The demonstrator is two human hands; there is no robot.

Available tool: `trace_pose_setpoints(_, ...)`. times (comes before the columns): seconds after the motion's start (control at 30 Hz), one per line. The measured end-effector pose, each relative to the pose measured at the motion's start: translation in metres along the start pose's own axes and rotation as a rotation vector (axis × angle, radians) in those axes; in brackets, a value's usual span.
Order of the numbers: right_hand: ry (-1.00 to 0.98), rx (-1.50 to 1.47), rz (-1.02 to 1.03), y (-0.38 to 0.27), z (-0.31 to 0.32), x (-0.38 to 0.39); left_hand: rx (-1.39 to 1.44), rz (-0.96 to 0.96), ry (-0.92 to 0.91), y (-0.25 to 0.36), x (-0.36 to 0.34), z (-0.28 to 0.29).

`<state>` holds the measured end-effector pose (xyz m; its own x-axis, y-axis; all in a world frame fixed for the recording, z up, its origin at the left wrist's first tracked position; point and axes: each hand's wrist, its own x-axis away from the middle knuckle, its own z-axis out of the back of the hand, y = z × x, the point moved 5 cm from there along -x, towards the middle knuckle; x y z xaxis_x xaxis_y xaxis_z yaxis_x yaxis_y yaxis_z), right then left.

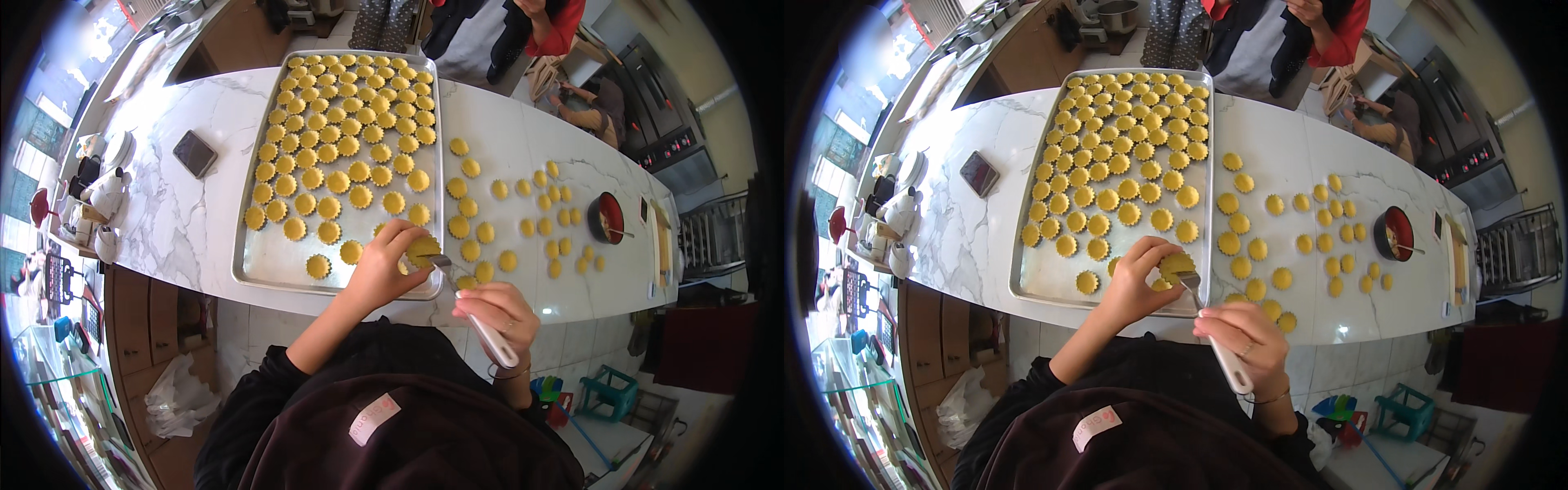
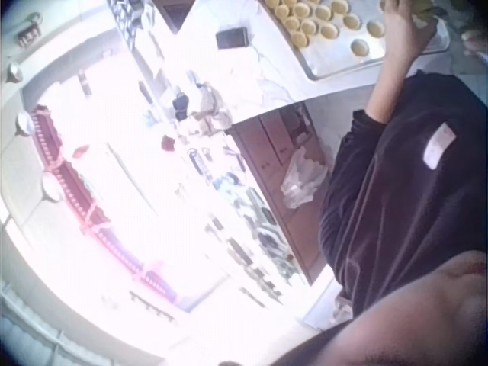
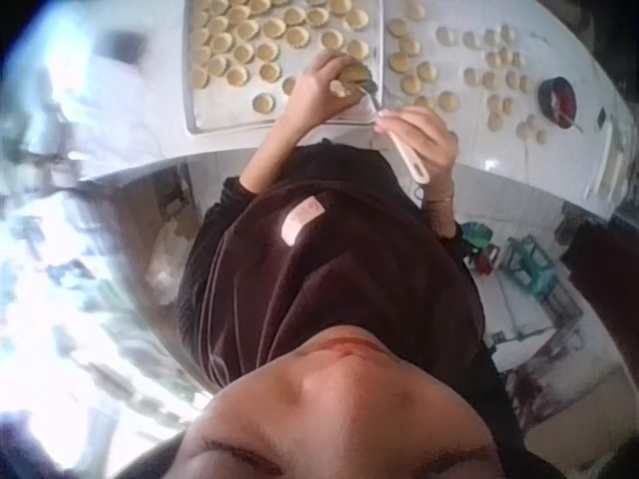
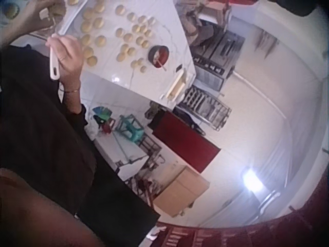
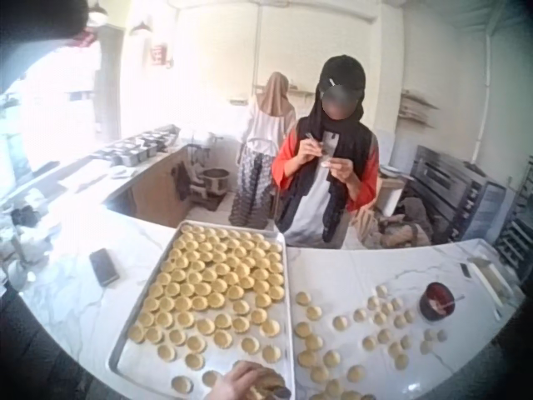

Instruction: The person places small dough pieces into yellow tart molds on a large tray and uses a fork to dock the bottom of the dough in each mold.

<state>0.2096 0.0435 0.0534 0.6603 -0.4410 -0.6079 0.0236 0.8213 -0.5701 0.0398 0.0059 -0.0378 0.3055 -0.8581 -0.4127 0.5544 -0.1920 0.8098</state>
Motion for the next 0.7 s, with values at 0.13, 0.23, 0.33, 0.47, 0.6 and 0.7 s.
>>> trace_pose_setpoints(0.13,0.191,-0.015,-0.051,-0.001,0.034,-0.001,-0.107,-0.057,0.054,-0.006,0.003,-0.001)
trace_pose_setpoints(0.23,0.225,0.039,-0.065,0.011,0.049,0.000,-0.123,0.002,0.048,-0.026,0.005,-0.012)
trace_pose_setpoints(0.33,0.181,0.045,-0.049,0.027,0.053,0.005,-0.231,0.095,-0.013,-0.050,0.009,-0.032)
trace_pose_setpoints(0.47,0.129,-0.008,-0.069,0.037,0.049,0.005,-0.334,0.127,-0.068,-0.070,0.014,-0.051)
trace_pose_setpoints(0.6,0.102,-0.041,-0.091,0.041,0.045,0.008,-0.358,0.138,-0.097,-0.071,0.020,-0.051)
trace_pose_setpoints(0.7,0.108,-0.043,-0.109,0.046,0.043,0.014,-0.298,0.110,0.099,-0.055,0.028,-0.022)
